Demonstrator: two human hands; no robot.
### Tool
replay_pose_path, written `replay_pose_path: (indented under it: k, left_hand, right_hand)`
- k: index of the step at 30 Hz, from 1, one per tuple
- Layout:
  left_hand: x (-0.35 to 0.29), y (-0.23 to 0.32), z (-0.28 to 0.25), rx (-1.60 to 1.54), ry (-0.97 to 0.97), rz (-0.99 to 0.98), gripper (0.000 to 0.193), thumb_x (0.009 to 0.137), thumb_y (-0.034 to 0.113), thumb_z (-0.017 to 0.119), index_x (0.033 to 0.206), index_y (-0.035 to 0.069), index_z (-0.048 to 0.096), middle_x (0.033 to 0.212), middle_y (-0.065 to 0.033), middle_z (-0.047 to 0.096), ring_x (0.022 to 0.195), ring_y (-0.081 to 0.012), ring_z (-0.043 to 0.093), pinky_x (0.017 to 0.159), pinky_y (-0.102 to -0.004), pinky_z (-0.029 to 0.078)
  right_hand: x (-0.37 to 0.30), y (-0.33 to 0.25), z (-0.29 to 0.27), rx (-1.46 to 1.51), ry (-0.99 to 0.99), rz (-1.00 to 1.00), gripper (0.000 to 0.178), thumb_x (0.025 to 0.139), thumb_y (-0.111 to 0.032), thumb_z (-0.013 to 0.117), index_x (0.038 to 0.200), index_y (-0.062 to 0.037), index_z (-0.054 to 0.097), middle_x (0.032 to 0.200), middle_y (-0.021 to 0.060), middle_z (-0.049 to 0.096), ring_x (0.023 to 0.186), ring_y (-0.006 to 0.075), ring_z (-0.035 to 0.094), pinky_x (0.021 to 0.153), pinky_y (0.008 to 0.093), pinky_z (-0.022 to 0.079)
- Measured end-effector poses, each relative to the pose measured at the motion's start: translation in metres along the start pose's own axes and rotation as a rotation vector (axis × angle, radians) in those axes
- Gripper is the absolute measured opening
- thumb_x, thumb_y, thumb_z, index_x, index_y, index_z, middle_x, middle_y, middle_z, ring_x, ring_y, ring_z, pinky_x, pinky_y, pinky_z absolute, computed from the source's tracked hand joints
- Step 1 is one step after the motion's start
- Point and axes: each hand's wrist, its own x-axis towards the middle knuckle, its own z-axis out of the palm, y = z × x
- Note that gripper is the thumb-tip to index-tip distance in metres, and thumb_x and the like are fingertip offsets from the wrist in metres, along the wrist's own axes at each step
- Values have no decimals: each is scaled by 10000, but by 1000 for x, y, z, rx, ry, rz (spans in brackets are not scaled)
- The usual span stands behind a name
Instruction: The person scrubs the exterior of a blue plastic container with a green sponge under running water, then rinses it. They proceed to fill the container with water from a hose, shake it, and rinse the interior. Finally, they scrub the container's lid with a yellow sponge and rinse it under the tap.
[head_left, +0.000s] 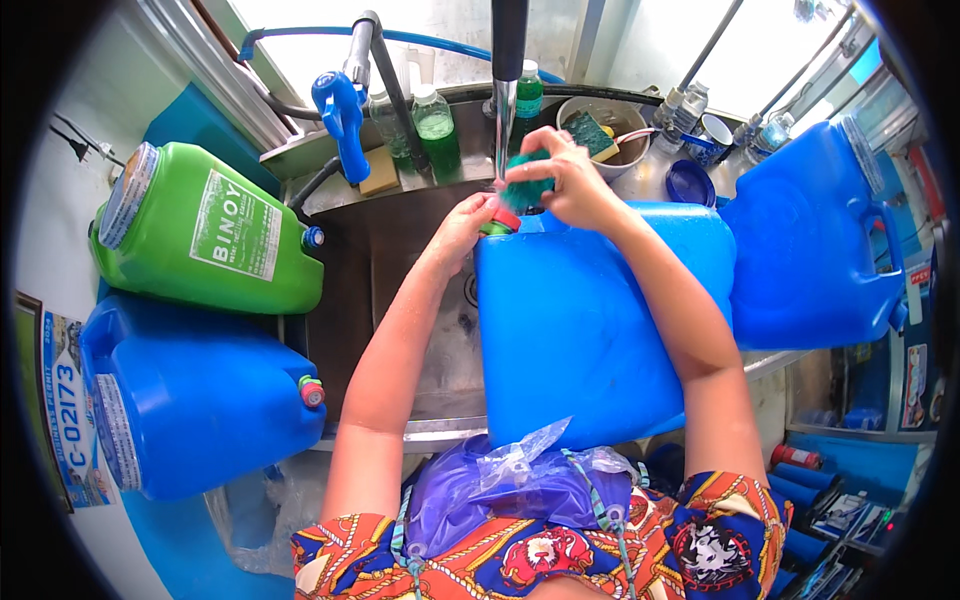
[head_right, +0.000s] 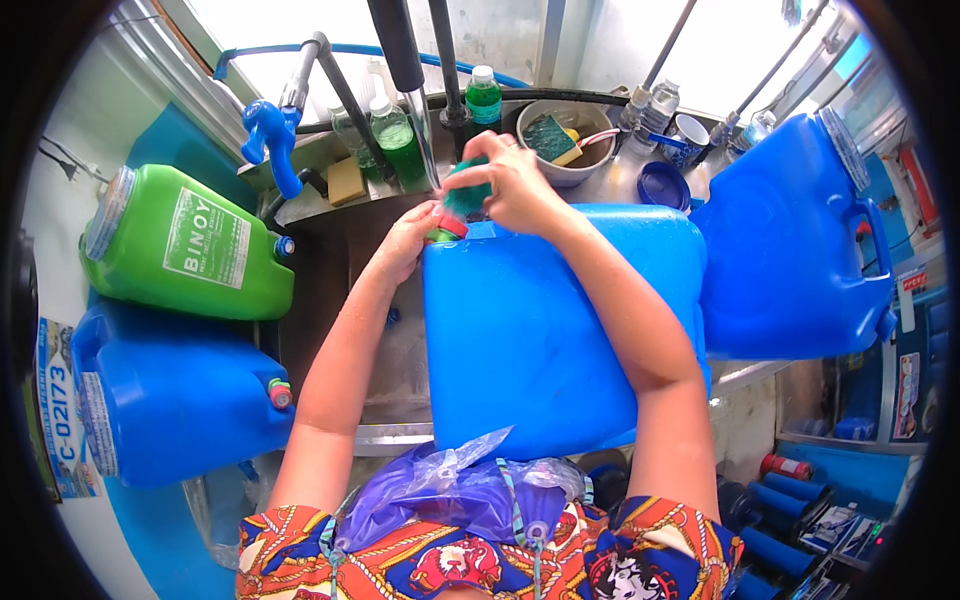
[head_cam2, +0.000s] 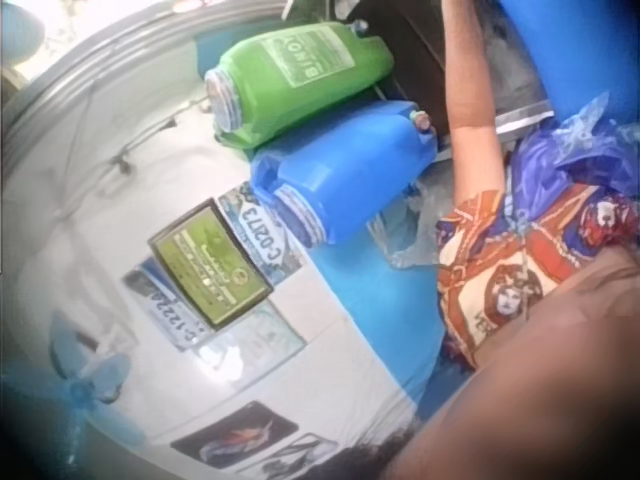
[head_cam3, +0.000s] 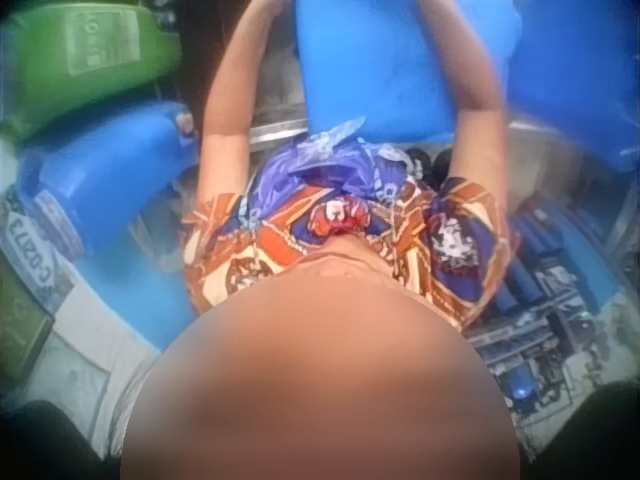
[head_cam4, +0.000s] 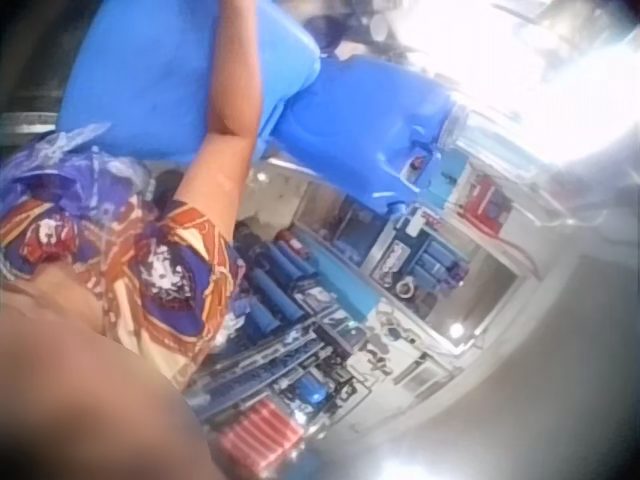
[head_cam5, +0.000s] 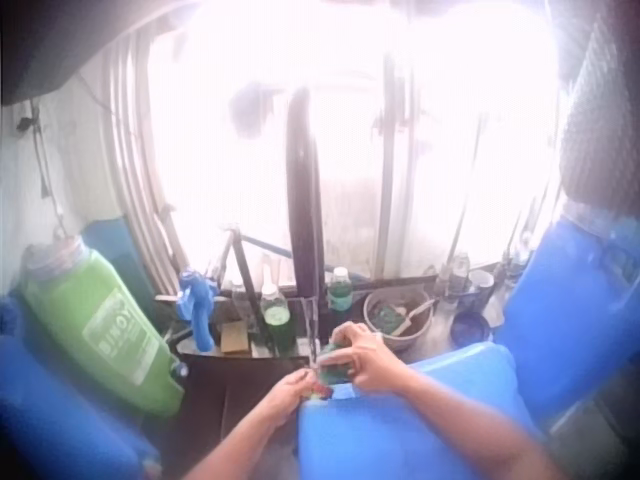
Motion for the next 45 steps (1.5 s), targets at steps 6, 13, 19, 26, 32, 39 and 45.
replay_pose_path:
  k: [6,13,19,26,32,39,45]
  left_hand:
    - [5,-5,2,56,164,-79,377,1029,359,428,1105,46,622,990,-77,656,880,-151,611,808,-306,489]
    - [10,26,26,494,191,-35,476,937,464,542,840,23,691,841,-112,689,806,-192,632,756,-344,494]
    - [17,37,39,909,126,-97,315,712,311,781,810,19,713,817,-129,698,804,-220,667,768,-351,512]
    - [37,44,26,682,-29,56,236,651,221,774,789,40,712,750,-99,684,716,-197,648,684,-332,509]
    - [32,110,62,883,-24,372,307,718,312,708,844,32,723,809,-119,694,806,-203,653,741,-311,507]
    - [-1,20,-4,740,779,729,594,905,458,573,1303,22,506,1261,-222,558,1205,-390,467,1011,-456,392]
    - [-64,-177,-89,-473,675,-135,686,1007,570,286,1393,30,461,1380,-185,512,1241,-283,512,1076,-415,380]
  right_hand:
    - [1,-5,2,-346,-77,198,635,658,-13,748,1223,-292,664,1259,139,468,1214,353,443,992,472,395]
    - [-5,-14,-47,86,322,161,751,750,-233,806,1420,-247,467,1444,240,339,1328,403,379,1077,453,365]
    - [-120,-3,-119,-219,196,404,480,861,-185,664,1331,-176,569,1353,218,475,1310,373,414,1073,430,357]
    - [-332,17,-66,847,595,1183,528,1015,-389,458,1388,-17,429,1374,133,500,1266,247,465,1038,382,377]
    - [-377,11,-26,1123,909,785,547,968,-325,540,1398,-17,401,1318,142,536,1232,259,494,1027,402,393]
    - [-301,-35,-54,786,784,753,533,850,-53,603,1354,-33,432,901,46,590,623,115,543,558,255,460]
    - [-133,-82,-46,620,128,674,511,860,-28,586,1350,-54,443,797,15,539,550,67,491,477,209,386]
